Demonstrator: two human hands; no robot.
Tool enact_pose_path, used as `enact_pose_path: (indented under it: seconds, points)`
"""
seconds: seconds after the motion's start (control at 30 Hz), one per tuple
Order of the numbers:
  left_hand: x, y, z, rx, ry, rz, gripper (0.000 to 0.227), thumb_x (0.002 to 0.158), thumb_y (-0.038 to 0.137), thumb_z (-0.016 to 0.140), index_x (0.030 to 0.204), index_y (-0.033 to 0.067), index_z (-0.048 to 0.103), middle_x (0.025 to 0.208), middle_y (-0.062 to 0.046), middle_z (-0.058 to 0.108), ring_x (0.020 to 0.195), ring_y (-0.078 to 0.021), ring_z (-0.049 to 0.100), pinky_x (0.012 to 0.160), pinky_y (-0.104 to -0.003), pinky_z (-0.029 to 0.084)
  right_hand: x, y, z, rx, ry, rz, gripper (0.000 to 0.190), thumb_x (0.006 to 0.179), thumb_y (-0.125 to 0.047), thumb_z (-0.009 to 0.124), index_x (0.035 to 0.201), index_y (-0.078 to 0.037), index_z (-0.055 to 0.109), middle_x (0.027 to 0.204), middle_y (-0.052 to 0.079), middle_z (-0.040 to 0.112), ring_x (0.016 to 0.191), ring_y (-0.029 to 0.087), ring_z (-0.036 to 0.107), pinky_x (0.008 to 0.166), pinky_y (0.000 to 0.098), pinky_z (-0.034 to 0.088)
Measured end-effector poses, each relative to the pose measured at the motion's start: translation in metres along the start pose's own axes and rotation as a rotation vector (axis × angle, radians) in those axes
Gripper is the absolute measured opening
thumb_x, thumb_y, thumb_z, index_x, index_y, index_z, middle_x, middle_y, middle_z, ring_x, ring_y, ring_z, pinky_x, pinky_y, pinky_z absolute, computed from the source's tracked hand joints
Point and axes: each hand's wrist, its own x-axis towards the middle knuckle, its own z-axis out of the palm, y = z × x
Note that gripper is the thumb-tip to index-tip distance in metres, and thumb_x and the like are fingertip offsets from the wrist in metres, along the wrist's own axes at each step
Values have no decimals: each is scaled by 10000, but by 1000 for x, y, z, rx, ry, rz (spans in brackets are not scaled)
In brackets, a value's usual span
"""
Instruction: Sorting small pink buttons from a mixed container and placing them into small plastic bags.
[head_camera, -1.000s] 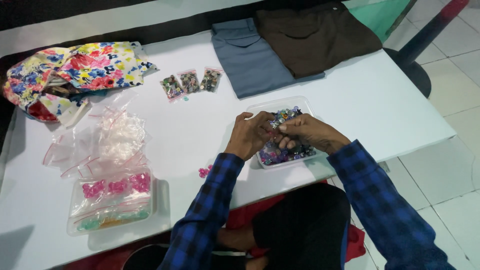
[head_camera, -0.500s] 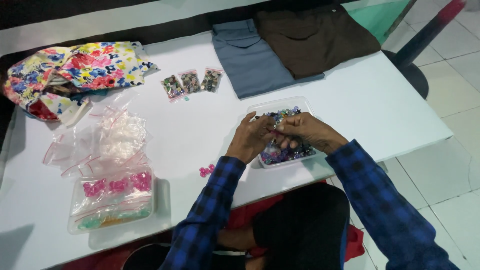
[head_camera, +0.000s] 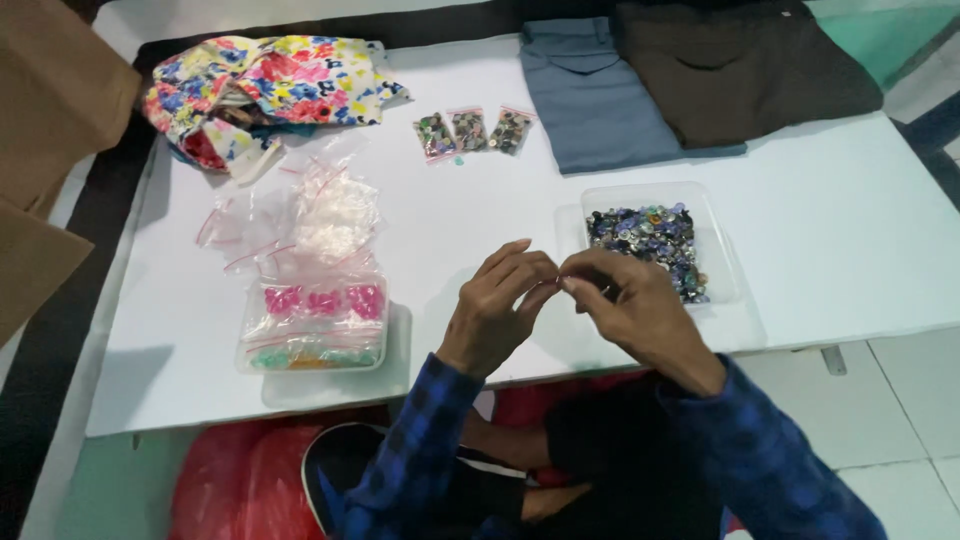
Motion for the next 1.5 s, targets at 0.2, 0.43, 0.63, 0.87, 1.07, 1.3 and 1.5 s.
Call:
enact_pose_path:
  seconds: [0.2,0.43,0.63,0.87,1.07,1.3,1.5]
  points:
    - [-99,-39,-29,239,22,-182,175,827,175,853,944,200,725,907,65,760,946,-134,746,966,-349,485,-22,52,98,-218,-7,-155,182,938,-168,695,1104,-110,740,821,108,738,659,245,737,541,357,608]
    - [-131,-75,-17,228,-33,-367,213,807,143,845,943,228,705,872,105,744,735,-122,686,811,-308,496,-20,94,142,-457,64,-289,170,910,-216,739,1080,-211,749,863,-1,692,734,207,730,610,303,610]
    - [-117,-63,-24,27,-22,-462,219,803,87,823,964,185,710,924,45,761,772,-189,719,780,-333,526,-15,92,140,-271,76,-272,230,930,-167,724,1156,-165,760,891,56,712,772,248,741,627,332,619]
    - [-119,-59,-30,-52,-23,-527,324,809,17,798,1088,141,690,1076,-29,675,817,-237,715,793,-380,563,-19,102,142,-190,129,-277,402,859,-160,799,1248,-114,702,1032,89,687,793,242,728,577,330,584]
    - [-119,-58,-32,-72,-65,-604,565,849,87,788,1372,40,577,1252,-209,606,920,-333,689,881,-472,559,-8,120,138,-107,78,-219,523,831,-176,829,1316,-71,662,1122,146,660,812,248,731,550,313,564]
    - [-131,-73,-24,-20,-154,-554,503,882,142,774,1360,147,619,1115,-58,716,954,-244,679,937,-395,505,3,118,134,-172,-10,-185,442,806,-210,841,1236,-177,743,1070,92,706,896,303,735,717,392,594]
    - [-119,-61,-33,-26,-158,-541,500,880,114,761,1358,115,612,1163,-98,698,978,-277,681,941,-414,527,1,107,131,-106,-11,-176,366,841,-173,814,1200,-126,758,1048,151,721,818,325,731,618,397,583]
